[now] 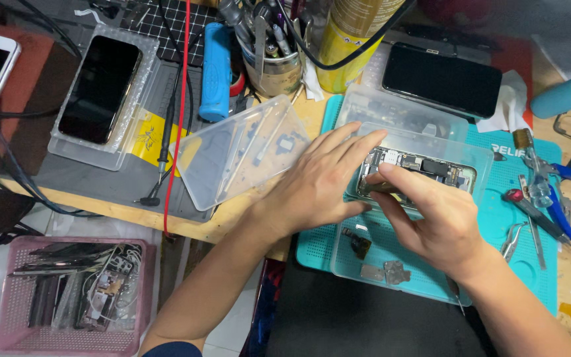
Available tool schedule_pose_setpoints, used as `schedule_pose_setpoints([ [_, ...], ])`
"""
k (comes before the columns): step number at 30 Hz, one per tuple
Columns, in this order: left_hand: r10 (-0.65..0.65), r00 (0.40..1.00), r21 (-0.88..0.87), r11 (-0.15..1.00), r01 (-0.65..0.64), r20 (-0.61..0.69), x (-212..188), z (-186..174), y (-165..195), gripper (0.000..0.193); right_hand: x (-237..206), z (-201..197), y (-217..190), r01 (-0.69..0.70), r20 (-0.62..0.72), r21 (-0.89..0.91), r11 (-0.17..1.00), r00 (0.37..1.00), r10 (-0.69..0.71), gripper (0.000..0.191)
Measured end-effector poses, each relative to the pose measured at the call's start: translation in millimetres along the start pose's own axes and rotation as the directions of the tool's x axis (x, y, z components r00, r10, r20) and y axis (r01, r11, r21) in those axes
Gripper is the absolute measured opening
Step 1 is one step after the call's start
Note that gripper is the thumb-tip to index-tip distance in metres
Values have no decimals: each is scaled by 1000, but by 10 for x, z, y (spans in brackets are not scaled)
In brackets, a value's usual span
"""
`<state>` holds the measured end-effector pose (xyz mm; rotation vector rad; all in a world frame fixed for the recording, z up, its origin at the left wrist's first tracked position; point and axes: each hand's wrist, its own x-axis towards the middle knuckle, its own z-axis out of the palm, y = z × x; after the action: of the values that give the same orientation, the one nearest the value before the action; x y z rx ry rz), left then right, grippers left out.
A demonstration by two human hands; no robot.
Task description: The person repairs a smartphone at a workbench. They use a screwdriver to unscrew and remove internal components from the opened phone, manipulate small parts inside the chassis, lift and reposition the phone body, and handle small screws and brackets on the mat.
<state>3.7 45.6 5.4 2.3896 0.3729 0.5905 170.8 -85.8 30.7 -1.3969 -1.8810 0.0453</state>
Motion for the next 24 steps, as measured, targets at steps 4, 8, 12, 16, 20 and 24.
schedule_pose_setpoints([
  [4, 7, 1000, 7, 1000, -7, 3, 4, -7, -3, 103, 20, -3, 15, 38, 33, -25, 999, 999, -38, 57],
  [8, 15, 1000, 1, 1000, -15, 0, -4, -15, 1, 101, 78, -5, 22, 109, 58, -58, 992, 993, -106, 58],
  [12, 29, 1000, -28, 999, -29, -11, -16, -38, -1, 98, 119, -58, -18, 100, 110, -42, 994, 989, -95, 59],
  [16, -3, 1000, -5, 1000, 3, 16, 0, -30, 7, 100, 145, -62, -43, 132, 87, -21, 991, 988, -129, 52],
  [20, 21, 1000, -7, 1000, -21, -1, -12, -32, 10, 98, 150, -68, -30, 162, 85, -41, 986, 984, -158, 54],
  [24, 24, 1000, -3, 1000, -24, 4, -13, -33, -1, 100, 141, -63, -28, 109, 87, -41, 993, 991, -106, 51],
])
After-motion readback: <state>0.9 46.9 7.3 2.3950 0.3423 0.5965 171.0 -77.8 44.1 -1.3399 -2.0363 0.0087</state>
